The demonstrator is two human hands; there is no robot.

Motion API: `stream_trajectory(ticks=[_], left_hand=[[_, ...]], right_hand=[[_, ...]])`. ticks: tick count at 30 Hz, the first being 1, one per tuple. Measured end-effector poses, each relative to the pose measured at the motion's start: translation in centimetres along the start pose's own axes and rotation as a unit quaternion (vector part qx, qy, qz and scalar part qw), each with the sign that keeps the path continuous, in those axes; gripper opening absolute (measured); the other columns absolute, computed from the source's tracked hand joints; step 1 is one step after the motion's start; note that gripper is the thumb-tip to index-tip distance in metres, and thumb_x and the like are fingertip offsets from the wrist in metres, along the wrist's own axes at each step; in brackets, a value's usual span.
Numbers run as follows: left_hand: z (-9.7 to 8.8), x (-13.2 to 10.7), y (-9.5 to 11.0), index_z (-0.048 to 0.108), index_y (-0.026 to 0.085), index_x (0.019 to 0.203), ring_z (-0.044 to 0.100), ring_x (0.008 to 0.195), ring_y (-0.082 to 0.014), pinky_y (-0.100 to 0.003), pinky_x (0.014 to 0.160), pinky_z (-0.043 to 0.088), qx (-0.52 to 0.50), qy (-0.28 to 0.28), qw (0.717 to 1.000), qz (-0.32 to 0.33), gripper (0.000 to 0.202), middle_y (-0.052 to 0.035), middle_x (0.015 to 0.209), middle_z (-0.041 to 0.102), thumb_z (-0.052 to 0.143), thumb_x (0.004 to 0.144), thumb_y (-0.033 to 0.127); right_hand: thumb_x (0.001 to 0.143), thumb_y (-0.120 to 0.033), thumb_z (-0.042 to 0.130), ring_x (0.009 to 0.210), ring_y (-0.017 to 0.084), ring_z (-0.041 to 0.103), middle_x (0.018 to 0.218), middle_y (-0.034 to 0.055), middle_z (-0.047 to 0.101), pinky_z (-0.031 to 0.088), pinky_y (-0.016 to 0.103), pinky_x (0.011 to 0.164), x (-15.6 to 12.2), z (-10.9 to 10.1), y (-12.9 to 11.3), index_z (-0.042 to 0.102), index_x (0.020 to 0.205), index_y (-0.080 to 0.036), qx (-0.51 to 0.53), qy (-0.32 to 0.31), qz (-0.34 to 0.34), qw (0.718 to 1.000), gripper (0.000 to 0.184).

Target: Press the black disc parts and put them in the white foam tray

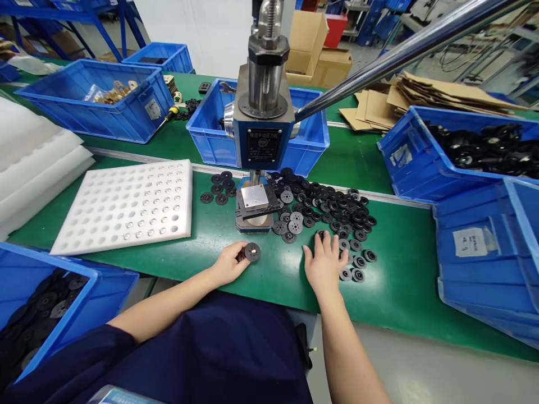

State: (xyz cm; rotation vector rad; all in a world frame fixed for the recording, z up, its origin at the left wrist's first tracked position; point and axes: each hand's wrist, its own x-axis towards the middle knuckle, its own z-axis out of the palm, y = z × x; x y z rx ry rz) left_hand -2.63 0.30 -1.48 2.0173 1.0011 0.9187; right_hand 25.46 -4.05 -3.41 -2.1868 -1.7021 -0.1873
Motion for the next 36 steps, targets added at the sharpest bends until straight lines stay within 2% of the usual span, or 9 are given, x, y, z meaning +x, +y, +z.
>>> stream_trajectory(ticks=[3, 5, 10, 14, 17, 22, 28, 32, 36], left_hand=[[0.1, 0.0, 0.0, 0.059, 0.017, 0.092, 0.048, 0.058, -0.0104, -0.022, 0.057, 0.04, -0.013, 0.011, 1.0, -0.016, 0.011, 0.001, 0.071, 0.056, 0.06, 0.082, 0.016], [0.0, 0.0, 0.0, 0.059, 0.017, 0.092, 0.048, 0.057, -0.0101, -0.022, 0.057, 0.04, -0.012, 0.019, 1.0, -0.017, 0.011, 0.0015, 0.07, 0.056, 0.06, 0.081, 0.016], [-0.1, 0.1, 0.2, 0.064, 0.016, 0.099, 0.059, 0.066, -0.0136, -0.026, 0.063, 0.049, 0.006, 0.042, 0.999, 0.022, 0.018, -0.0033, 0.079, 0.067, 0.061, 0.082, 0.013], [-0.1, 0.3, 0.2, 0.067, 0.016, 0.098, 0.064, 0.076, -0.0163, -0.028, 0.068, 0.053, -0.009, 0.056, 0.997, 0.044, 0.017, -0.0078, 0.091, 0.071, 0.06, 0.083, 0.012], [-0.1, 0.3, 0.2, 0.067, 0.016, 0.098, 0.065, 0.077, -0.0165, -0.028, 0.068, 0.054, -0.016, 0.055, 0.997, 0.042, 0.017, -0.008, 0.091, 0.072, 0.061, 0.083, 0.011], [0.0, 0.3, 0.1, 0.067, 0.016, 0.096, 0.063, 0.075, -0.0155, -0.027, 0.067, 0.052, -0.017, 0.046, 0.998, 0.034, 0.015, -0.0067, 0.088, 0.07, 0.061, 0.084, 0.012], [0.0, 0.3, 0.1, 0.067, 0.016, 0.094, 0.061, 0.074, -0.0151, -0.026, 0.067, 0.05, -0.012, 0.038, 0.999, 0.024, 0.013, -0.0059, 0.086, 0.07, 0.061, 0.083, 0.013], [-0.1, 0.3, 0.2, 0.066, 0.015, 0.095, 0.06, 0.071, -0.0145, -0.026, 0.066, 0.05, -0.013, 0.037, 0.999, 0.021, 0.014, -0.0055, 0.085, 0.069, 0.061, 0.082, 0.012], [-0.1, 0.3, 0.2, 0.066, 0.015, 0.096, 0.059, 0.069, -0.0145, -0.026, 0.065, 0.05, -0.01, 0.029, 0.999, 0.014, 0.014, -0.0057, 0.084, 0.068, 0.061, 0.083, 0.013]], right_hand=[[0.096, -0.039, 0.045, 0.12, 0.029, 0.052, 0.127, 0.0121, 0.063, 0.032, 0.057, 0.106, -1.2, 0.3, -1.5, 0.064, 0.112, -0.018, 0.068, 0.02, -0.041, 0.997, 0.032], [0.095, -0.036, 0.048, 0.109, 0.026, 0.057, 0.118, 0.0111, 0.067, 0.041, 0.049, 0.099, -1.8, 0.1, -2.8, 0.064, 0.103, -0.018, 0.127, 0.018, -0.069, 0.989, 0.025], [0.097, -0.029, 0.048, 0.092, 0.021, 0.064, 0.1, 0.0091, 0.07, 0.051, 0.038, 0.085, -2.7, -1.1, -5.8, 0.063, 0.109, -0.018, 0.221, -0.012, -0.13, 0.966, 0.022], [0.098, -0.026, 0.046, 0.083, 0.02, 0.064, 0.09, 0.0076, 0.07, 0.053, 0.035, 0.078, -2.6, -1.6, -7.2, 0.065, 0.103, -0.018, 0.226, 0.01, -0.153, 0.962, 0.022], [0.098, -0.028, 0.046, 0.087, 0.021, 0.063, 0.093, 0.009, 0.07, 0.053, 0.037, 0.081, -2.5, -1.5, -7.3, 0.066, 0.102, -0.017, 0.217, 0.023, -0.141, 0.966, 0.022], [0.094, -0.044, 0.054, 0.096, 0.026, 0.059, 0.106, 0.0132, 0.064, 0.053, 0.044, 0.085, -3.1, -1.0, -7.2, 0.065, 0.114, -0.016, 0.192, -0.027, -0.126, 0.973, 0.037], [0.093, -0.048, 0.054, 0.091, 0.023, 0.061, 0.097, 0.01, 0.061, 0.055, 0.039, 0.081, -3.4, -0.7, -7.4, 0.068, 0.105, -0.019, 0.243, -0.017, -0.092, 0.965, 0.034], [0.093, -0.052, 0.054, 0.081, 0.02, 0.061, 0.092, 0.0078, 0.061, 0.055, 0.034, 0.07, -3.0, -1.4, -7.4, 0.068, 0.098, -0.021, 0.266, -0.017, -0.073, 0.961, 0.034], [0.091, -0.049, 0.058, 0.075, 0.017, 0.061, 0.092, 0.0069, 0.064, 0.054, 0.032, 0.065, -2.7, -2.0, -7.2, 0.069, 0.094, -0.022, 0.278, 0.009, -0.05, 0.959, 0.029]])
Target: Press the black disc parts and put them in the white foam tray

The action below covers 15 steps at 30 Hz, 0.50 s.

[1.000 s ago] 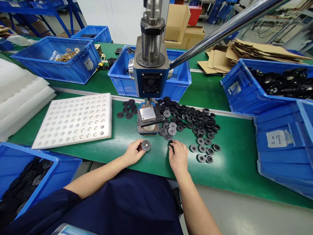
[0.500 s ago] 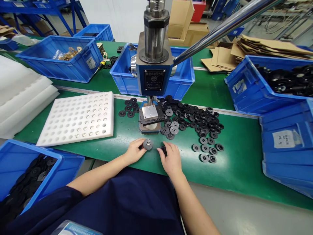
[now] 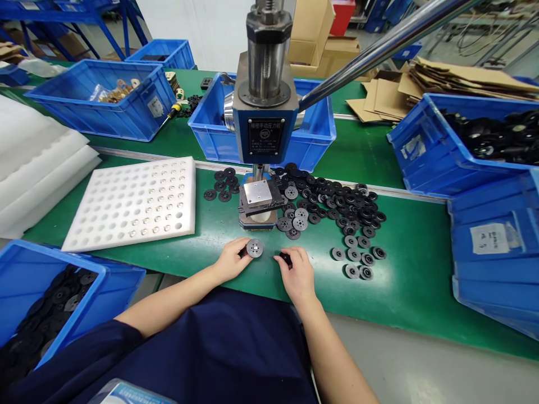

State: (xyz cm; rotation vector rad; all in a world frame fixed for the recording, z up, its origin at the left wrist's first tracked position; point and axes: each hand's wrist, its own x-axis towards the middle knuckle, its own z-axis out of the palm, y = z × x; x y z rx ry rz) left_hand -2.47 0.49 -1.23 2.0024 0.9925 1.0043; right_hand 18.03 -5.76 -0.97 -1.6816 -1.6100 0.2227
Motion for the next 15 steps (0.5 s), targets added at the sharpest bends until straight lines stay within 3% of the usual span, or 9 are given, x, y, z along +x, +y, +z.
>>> stream_trajectory(ticks=[6, 9, 12, 15], left_hand=[[0.0, 0.0, 0.0, 0.066, 0.015, 0.095, 0.059, 0.07, -0.014, -0.026, 0.066, 0.049, 0.0, 0.002, 1.0, -0.002, 0.016, -0.0054, 0.084, 0.069, 0.062, 0.081, 0.01], [0.0, 0.0, 0.1, 0.066, 0.015, 0.095, 0.059, 0.069, -0.014, -0.026, 0.066, 0.049, 0.003, 0.001, 1.0, 0.001, 0.016, -0.0049, 0.083, 0.069, 0.061, 0.081, 0.01], [0.0, 0.0, 0.1, 0.066, 0.015, 0.093, 0.059, 0.069, -0.0144, -0.026, 0.065, 0.048, 0.006, 0.002, 1.0, 0.004, 0.013, -0.0049, 0.082, 0.068, 0.062, 0.081, 0.012], [0.0, 0.0, 0.1, 0.065, 0.015, 0.094, 0.058, 0.068, -0.0143, -0.026, 0.065, 0.048, 0.004, 0.003, 1.0, 0.005, 0.011, -0.005, 0.081, 0.068, 0.062, 0.083, 0.013]], right_hand=[[0.095, -0.04, 0.053, 0.087, 0.02, 0.067, 0.099, 0.009, 0.07, 0.058, 0.036, 0.077, -0.3, -0.1, 0.0, 0.069, 0.104, -0.02, 0.051, -0.006, 0.044, 0.998, 0.027], [0.096, -0.034, 0.05, 0.093, 0.02, 0.069, 0.108, 0.0096, 0.071, 0.058, 0.039, 0.085, -0.6, 0.2, 0.2, 0.062, 0.123, -0.02, 0.053, -0.012, 0.057, 0.997, 0.032], [0.099, -0.026, 0.041, 0.107, 0.02, 0.067, 0.122, 0.0115, 0.067, 0.055, 0.043, 0.096, -1.0, 0.8, 0.8, 0.049, 0.14, -0.019, 0.023, -0.019, 0.003, 1.0, 0.043], [0.098, -0.018, 0.034, 0.125, 0.023, 0.058, 0.131, 0.0121, 0.062, 0.051, 0.048, 0.103, -1.3, 1.5, 1.2, 0.049, 0.141, -0.019, -0.02, -0.065, -0.08, 0.994, 0.046]])
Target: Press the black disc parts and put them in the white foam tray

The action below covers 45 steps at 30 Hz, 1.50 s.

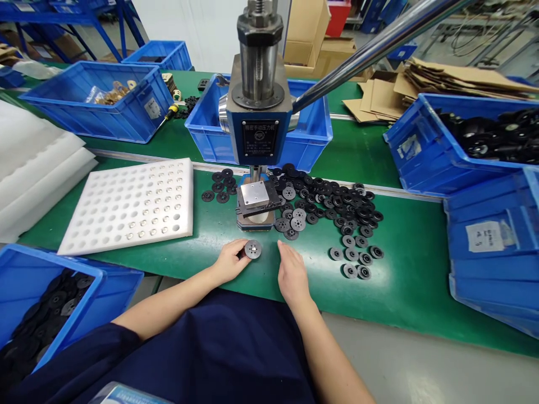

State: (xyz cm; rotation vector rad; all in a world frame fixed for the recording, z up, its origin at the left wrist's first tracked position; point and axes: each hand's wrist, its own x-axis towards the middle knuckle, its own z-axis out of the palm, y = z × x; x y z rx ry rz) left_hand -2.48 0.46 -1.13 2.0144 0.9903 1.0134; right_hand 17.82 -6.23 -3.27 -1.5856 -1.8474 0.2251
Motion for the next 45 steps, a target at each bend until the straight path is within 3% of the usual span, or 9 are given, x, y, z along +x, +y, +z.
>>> stream_trajectory(ticks=[5, 11, 14, 22, 29, 32, 36, 40, 45], left_hand=[[0.0, -0.1, 0.0, 0.065, 0.015, 0.095, 0.058, 0.068, -0.0142, -0.026, 0.065, 0.048, -0.001, -0.005, 1.0, 0.0, 0.012, -0.0049, 0.081, 0.067, 0.062, 0.084, 0.015], [0.0, -0.1, -0.1, 0.065, 0.016, 0.096, 0.059, 0.068, -0.0144, -0.026, 0.065, 0.048, -0.006, -0.01, 1.0, -0.007, 0.013, -0.0049, 0.082, 0.067, 0.061, 0.084, 0.016], [0.0, -0.1, -0.2, 0.065, 0.016, 0.096, 0.058, 0.068, -0.0144, -0.026, 0.065, 0.048, -0.004, -0.009, 1.0, -0.004, 0.013, -0.0047, 0.081, 0.067, 0.061, 0.084, 0.016], [0.0, -0.2, -0.1, 0.065, 0.016, 0.096, 0.061, 0.073, -0.0161, -0.028, 0.068, 0.05, -0.002, -0.016, 1.0, -0.003, 0.012, -0.0059, 0.084, 0.068, 0.061, 0.084, 0.016], [0.0, -0.2, -0.3, 0.065, 0.016, 0.097, 0.062, 0.075, -0.017, -0.03, 0.071, 0.051, -0.006, -0.016, 1.0, 0.003, 0.015, -0.0064, 0.085, 0.068, 0.061, 0.083, 0.015], [0.0, -0.1, -0.3, 0.065, 0.016, 0.097, 0.062, 0.076, -0.0173, -0.03, 0.07, 0.051, 0.0, -0.019, 1.0, 0.003, 0.015, -0.0066, 0.086, 0.069, 0.061, 0.083, 0.014], [0.0, -0.2, -0.3, 0.065, 0.017, 0.098, 0.064, 0.078, -0.0179, -0.031, 0.073, 0.053, 0.007, -0.017, 1.0, 0.006, 0.019, -0.0067, 0.087, 0.07, 0.058, 0.081, 0.01], [-0.2, -0.5, -0.2, 0.064, 0.016, 0.103, 0.067, 0.086, -0.0207, -0.036, 0.079, 0.056, 0.006, -0.004, 0.998, 0.056, 0.027, -0.0085, 0.092, 0.071, 0.055, 0.078, 0.008], [-0.4, -0.6, -0.1, 0.063, 0.017, 0.108, 0.068, 0.092, -0.0223, -0.04, 0.084, 0.057, 0.003, -0.036, 0.996, 0.087, 0.029, -0.01, 0.098, 0.071, 0.053, 0.081, 0.009]], right_hand=[[0.098, -0.021, 0.043, 0.132, 0.026, 0.051, 0.136, 0.0128, 0.058, 0.049, 0.051, 0.103, 0.1, -0.1, -0.8, 0.043, 0.144, -0.022, -0.036, -0.003, -0.051, 0.998, 0.047], [0.088, -0.054, 0.06, 0.1, 0.03, 0.058, 0.109, 0.0147, 0.064, 0.048, 0.05, 0.087, -0.4, -0.9, -1.4, 0.064, 0.118, -0.021, -0.118, 0.096, 0.075, 0.985, 0.045], [0.089, -0.06, 0.054, 0.092, 0.028, 0.056, 0.099, 0.0128, 0.064, 0.046, 0.046, 0.081, -0.7, -0.7, -1.0, 0.067, 0.108, -0.019, -0.134, 0.086, 0.106, 0.981, 0.047], [0.092, -0.058, 0.051, 0.097, 0.027, 0.056, 0.105, 0.0125, 0.062, 0.045, 0.043, 0.083, -0.5, -0.3, -0.8, 0.062, 0.12, -0.02, -0.1, 0.067, 0.081, 0.989, 0.048], [0.089, -0.059, 0.057, 0.094, 0.026, 0.056, 0.097, 0.0104, 0.063, 0.047, 0.045, 0.085, -0.4, -0.3, -1.1, 0.067, 0.104, -0.02, -0.077, 0.073, 0.099, 0.989, 0.043], [0.088, -0.051, 0.063, 0.097, 0.024, 0.059, 0.105, 0.0102, 0.063, 0.051, 0.043, 0.087, 0.1, -0.5, -2.2, 0.065, 0.109, -0.021, 0.01, 0.07, 0.09, 0.993, 0.037], [0.088, -0.043, 0.067, 0.083, 0.017, 0.061, 0.105, 0.0084, 0.063, 0.055, 0.035, 0.078, 1.3, -0.8, -4.6, 0.064, 0.115, -0.021, 0.1, 0.055, 0.065, 0.991, 0.035], [0.089, -0.04, 0.066, 0.079, 0.016, 0.061, 0.099, 0.0067, 0.063, 0.056, 0.033, 0.075, 2.2, -0.9, -6.2, 0.063, 0.115, -0.022, 0.111, 0.069, 0.037, 0.991, 0.032], [0.087, -0.038, 0.068, 0.079, 0.016, 0.061, 0.098, 0.0072, 0.064, 0.056, 0.031, 0.074, 2.1, -1.1, -6.5, 0.065, 0.115, -0.02, 0.119, 0.073, 0.029, 0.99, 0.033]])
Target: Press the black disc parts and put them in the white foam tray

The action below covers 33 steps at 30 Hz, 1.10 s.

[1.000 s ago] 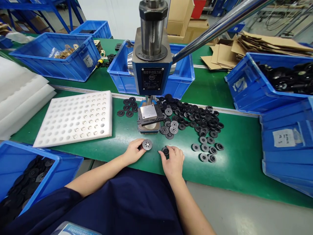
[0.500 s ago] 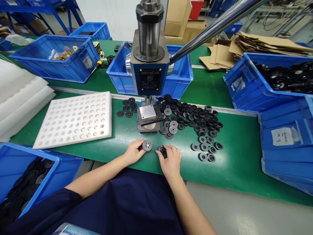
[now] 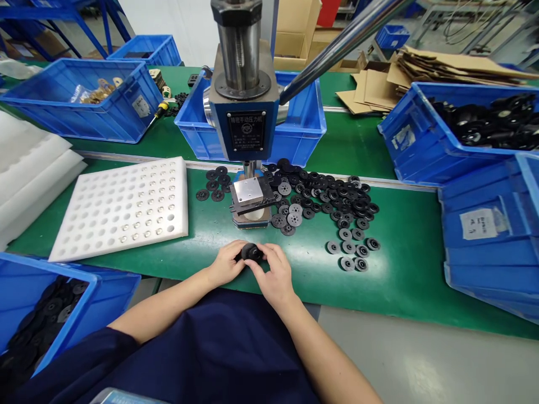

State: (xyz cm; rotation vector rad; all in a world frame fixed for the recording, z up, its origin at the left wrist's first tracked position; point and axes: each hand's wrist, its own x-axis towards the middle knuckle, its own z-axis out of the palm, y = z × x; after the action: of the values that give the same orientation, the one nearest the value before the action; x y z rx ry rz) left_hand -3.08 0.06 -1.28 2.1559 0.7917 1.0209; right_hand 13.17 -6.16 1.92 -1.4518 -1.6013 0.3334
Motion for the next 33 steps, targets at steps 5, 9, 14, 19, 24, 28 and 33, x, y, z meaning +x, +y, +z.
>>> stream_trajectory(ticks=[5, 9, 14, 19, 24, 28, 33], left_hand=[[0.02, 0.15, -0.08, 0.062, 0.015, 0.108, 0.068, 0.092, -0.0224, -0.041, 0.084, 0.058, -0.009, -0.01, 1.0, 0.003, 0.032, -0.0106, 0.098, 0.071, 0.052, 0.079, 0.006], [-0.09, 0.21, -0.04, 0.061, 0.015, 0.108, 0.068, 0.092, -0.0218, -0.04, 0.084, 0.058, -0.008, -0.004, 1.0, 0.004, 0.036, -0.0097, 0.097, 0.07, 0.051, 0.075, 0.003], [0.0, 0.2, -0.2, 0.062, 0.015, 0.108, 0.067, 0.091, -0.0217, -0.04, 0.083, 0.058, -0.003, -0.005, 1.0, -0.003, 0.036, -0.0096, 0.096, 0.07, 0.051, 0.076, 0.004], [0.2, 0.17, -0.52, 0.062, 0.015, 0.106, 0.067, 0.09, -0.0212, -0.038, 0.082, 0.058, 0.004, -0.002, 1.0, -0.012, 0.032, -0.0091, 0.095, 0.07, 0.051, 0.077, 0.006], [0.17, 0.33, -0.4, 0.062, 0.015, 0.106, 0.067, 0.086, -0.02, -0.036, 0.079, 0.057, -0.004, 0.002, 1.0, -0.018, 0.032, -0.0087, 0.093, 0.071, 0.052, 0.077, 0.005], [0.11, 0.43, -0.23, 0.063, 0.015, 0.104, 0.067, 0.085, -0.0192, -0.034, 0.077, 0.057, -0.016, 0.004, 1.0, -0.013, 0.03, -0.0081, 0.092, 0.071, 0.052, 0.078, 0.005], [0.12, 0.43, -0.26, 0.063, 0.015, 0.105, 0.068, 0.086, -0.019, -0.035, 0.078, 0.058, -0.014, 0.013, 1.0, -0.003, 0.027, -0.0083, 0.092, 0.071, 0.053, 0.082, 0.006]], right_hand=[[0.088, -0.039, 0.068, 0.08, 0.016, 0.062, 0.097, 0.0076, 0.064, 0.057, 0.032, 0.072, -0.29, -0.02, 0.21, 0.065, 0.115, -0.02, -0.018, -0.005, -0.001, 1.0, 0.033], [0.086, -0.035, 0.07, 0.081, 0.016, 0.063, 0.097, 0.0076, 0.064, 0.058, 0.03, 0.071, -0.25, 0.12, 0.15, 0.063, 0.115, -0.019, -0.017, 0.012, -0.032, 0.999, 0.033], [0.087, -0.034, 0.07, 0.086, 0.018, 0.064, 0.097, 0.0084, 0.064, 0.059, 0.032, 0.074, -0.14, 0.18, 0.12, 0.065, 0.116, -0.02, -0.01, 0.005, -0.032, 0.999, 0.033], [0.09, -0.028, 0.065, 0.094, 0.02, 0.065, 0.104, 0.0104, 0.065, 0.059, 0.035, 0.081, -0.07, 0.26, 0.08, 0.06, 0.13, -0.021, -0.021, -0.005, -0.041, 0.999, 0.041], [0.091, -0.022, 0.062, 0.089, 0.017, 0.065, 0.109, 0.0098, 0.067, 0.059, 0.033, 0.077, -0.13, 0.23, -0.26, 0.03, 0.152, -0.022, -0.014, 0.006, -0.036, 0.999, 0.07], [0.091, -0.021, 0.061, 0.09, 0.019, 0.065, 0.112, 0.0107, 0.068, 0.059, 0.035, 0.077, -0.11, 0.13, -0.52, 0.029, 0.152, -0.021, -0.014, 0.0, -0.046, 0.999, 0.069], [0.091, -0.02, 0.062, 0.099, 0.022, 0.065, 0.115, 0.012, 0.066, 0.059, 0.039, 0.083, 0.08, 0.07, -0.45, 0.049, 0.14, -0.022, -0.024, -0.015, -0.079, 0.996, 0.052]])
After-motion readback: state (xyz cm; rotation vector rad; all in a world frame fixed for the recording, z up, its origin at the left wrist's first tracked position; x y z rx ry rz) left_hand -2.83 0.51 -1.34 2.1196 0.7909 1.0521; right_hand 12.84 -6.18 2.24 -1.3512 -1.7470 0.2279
